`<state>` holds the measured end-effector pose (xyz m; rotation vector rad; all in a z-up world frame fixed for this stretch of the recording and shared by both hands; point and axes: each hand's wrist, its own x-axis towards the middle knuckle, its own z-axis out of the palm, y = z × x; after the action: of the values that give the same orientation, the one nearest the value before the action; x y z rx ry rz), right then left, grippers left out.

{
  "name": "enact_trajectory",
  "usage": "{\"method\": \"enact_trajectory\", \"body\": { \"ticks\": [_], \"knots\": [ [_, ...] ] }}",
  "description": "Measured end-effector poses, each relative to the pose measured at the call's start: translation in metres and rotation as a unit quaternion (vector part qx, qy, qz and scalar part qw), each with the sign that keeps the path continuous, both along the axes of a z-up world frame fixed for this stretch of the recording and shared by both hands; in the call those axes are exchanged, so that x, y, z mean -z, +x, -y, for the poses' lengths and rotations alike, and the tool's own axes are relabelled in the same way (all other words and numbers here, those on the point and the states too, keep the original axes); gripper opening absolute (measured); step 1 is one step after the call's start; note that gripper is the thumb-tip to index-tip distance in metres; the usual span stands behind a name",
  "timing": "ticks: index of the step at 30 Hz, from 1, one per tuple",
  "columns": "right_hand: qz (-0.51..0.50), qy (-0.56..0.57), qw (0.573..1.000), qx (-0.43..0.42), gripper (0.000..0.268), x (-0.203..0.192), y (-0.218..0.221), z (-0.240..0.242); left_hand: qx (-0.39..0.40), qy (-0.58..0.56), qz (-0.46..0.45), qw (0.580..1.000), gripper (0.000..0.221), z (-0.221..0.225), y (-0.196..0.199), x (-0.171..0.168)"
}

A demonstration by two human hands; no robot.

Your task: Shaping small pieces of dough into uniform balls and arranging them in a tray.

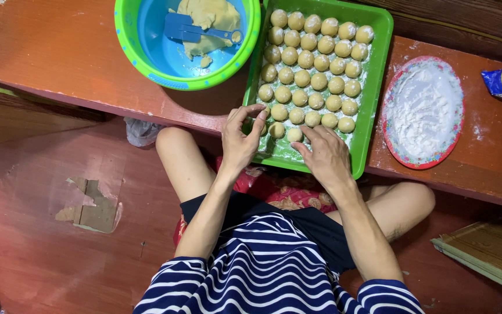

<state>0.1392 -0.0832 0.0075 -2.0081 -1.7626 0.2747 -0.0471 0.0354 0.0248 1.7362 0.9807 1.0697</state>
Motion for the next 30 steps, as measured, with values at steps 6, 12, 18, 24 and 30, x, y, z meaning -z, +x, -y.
{"method": "enact_trajectory", "body": {
  "ticks": [6, 12, 18, 24, 30],
  "knots": [
    [-0.015, -0.028, 0.999, 0.019, 0.040, -0.002, 0.002, -0.001, 0.000, 0.008, -0.002, 1.000, 0.014, 0.000, 0.000, -0.002],
    [0.016, -0.017, 1.000, 0.020, 0.036, 0.000, 0.001, -0.003, 0.003, 0.012, -0.005, 1.000, 0.014, 0.001, 0.000, 0.000],
    [0.013, -0.027, 0.999, 0.026, 0.037, 0.007, 0.001, -0.001, 0.003, 0.013, -0.006, 1.000, 0.013, 0.001, 0.001, -0.001],
    [0.012, -0.028, 0.999, 0.025, 0.037, 0.001, -0.001, -0.003, 0.000, 0.017, -0.008, 1.000, 0.013, 0.000, 0.001, -0.001],
    [0.019, -0.033, 0.999, 0.029, 0.038, 0.002, -0.001, -0.003, 0.001, 0.016, -0.007, 1.000, 0.013, 0.000, 0.001, -0.002]
  ]
}}
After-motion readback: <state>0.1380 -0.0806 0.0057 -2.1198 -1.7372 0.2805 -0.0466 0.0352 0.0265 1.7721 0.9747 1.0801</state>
